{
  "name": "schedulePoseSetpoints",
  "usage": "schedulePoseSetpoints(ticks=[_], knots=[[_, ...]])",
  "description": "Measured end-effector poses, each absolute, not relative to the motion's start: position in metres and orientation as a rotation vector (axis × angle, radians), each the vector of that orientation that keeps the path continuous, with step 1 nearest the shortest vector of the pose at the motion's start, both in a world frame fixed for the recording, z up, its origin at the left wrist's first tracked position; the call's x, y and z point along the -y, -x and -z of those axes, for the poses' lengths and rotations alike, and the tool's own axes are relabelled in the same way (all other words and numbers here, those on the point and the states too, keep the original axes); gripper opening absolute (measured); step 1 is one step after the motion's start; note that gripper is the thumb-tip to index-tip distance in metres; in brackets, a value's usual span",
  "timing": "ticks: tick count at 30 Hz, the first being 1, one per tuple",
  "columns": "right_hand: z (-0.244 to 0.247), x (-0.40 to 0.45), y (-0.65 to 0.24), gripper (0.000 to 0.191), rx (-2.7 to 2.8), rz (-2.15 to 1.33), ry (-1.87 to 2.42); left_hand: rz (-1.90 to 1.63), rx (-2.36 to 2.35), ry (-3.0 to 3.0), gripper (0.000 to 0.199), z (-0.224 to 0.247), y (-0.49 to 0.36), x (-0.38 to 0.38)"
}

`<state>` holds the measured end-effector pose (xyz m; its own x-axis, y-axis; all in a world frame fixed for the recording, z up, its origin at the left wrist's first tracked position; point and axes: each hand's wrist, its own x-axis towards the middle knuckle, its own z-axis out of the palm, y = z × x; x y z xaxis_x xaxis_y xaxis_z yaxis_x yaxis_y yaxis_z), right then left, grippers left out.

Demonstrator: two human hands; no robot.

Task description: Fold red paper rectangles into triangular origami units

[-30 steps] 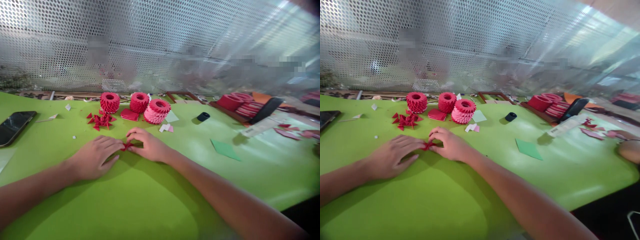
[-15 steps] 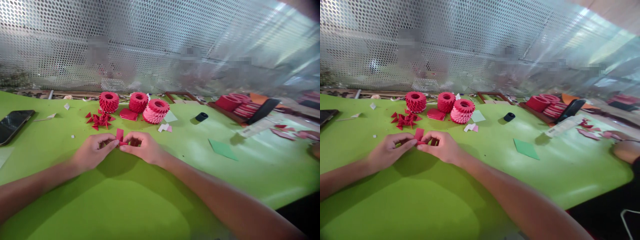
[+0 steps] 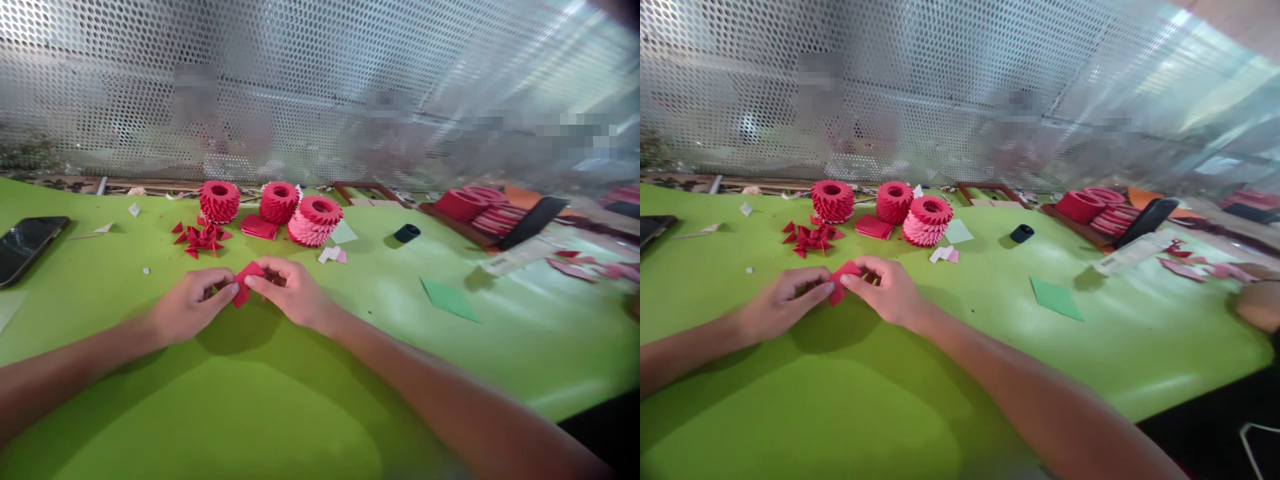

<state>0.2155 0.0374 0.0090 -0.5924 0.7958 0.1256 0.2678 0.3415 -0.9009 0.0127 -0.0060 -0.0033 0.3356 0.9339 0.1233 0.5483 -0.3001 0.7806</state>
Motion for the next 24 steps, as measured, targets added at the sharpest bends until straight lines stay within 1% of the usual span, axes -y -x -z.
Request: schedulePoseSetpoints(ticks=[6, 11, 14, 20, 24], knots=[[-0.005, -0.038, -0.216, 0.016, 2.122, -0.830, 0.840, -0.728, -1.293, -1.883, 0.037, 0.002, -0.011, 0.007], [-0.001, -0.044, -0.223, 0.018, 2.381, -0.192, 0.483, -0.771, -1.236, -1.799, 0.036, 0.002, -0.010, 0.006], [-0.002, -0.046, -0.227, 0.019, 2.448, 0.078, 0.370, -0.793, -1.225, -1.777, 0.036, 0.002, -0.009, 0.005], [-0.010, -0.044, -0.227, 0.020, 2.460, 0.345, 0.275, -0.817, -1.237, -1.788, 0.041, 0.002, -0.010, 0.004], [-0.011, -0.043, -0.226, 0.019, 2.441, 0.375, 0.242, -0.854, -1.246, -1.850, 0.041, 0.004, -0.010, 0.003]])
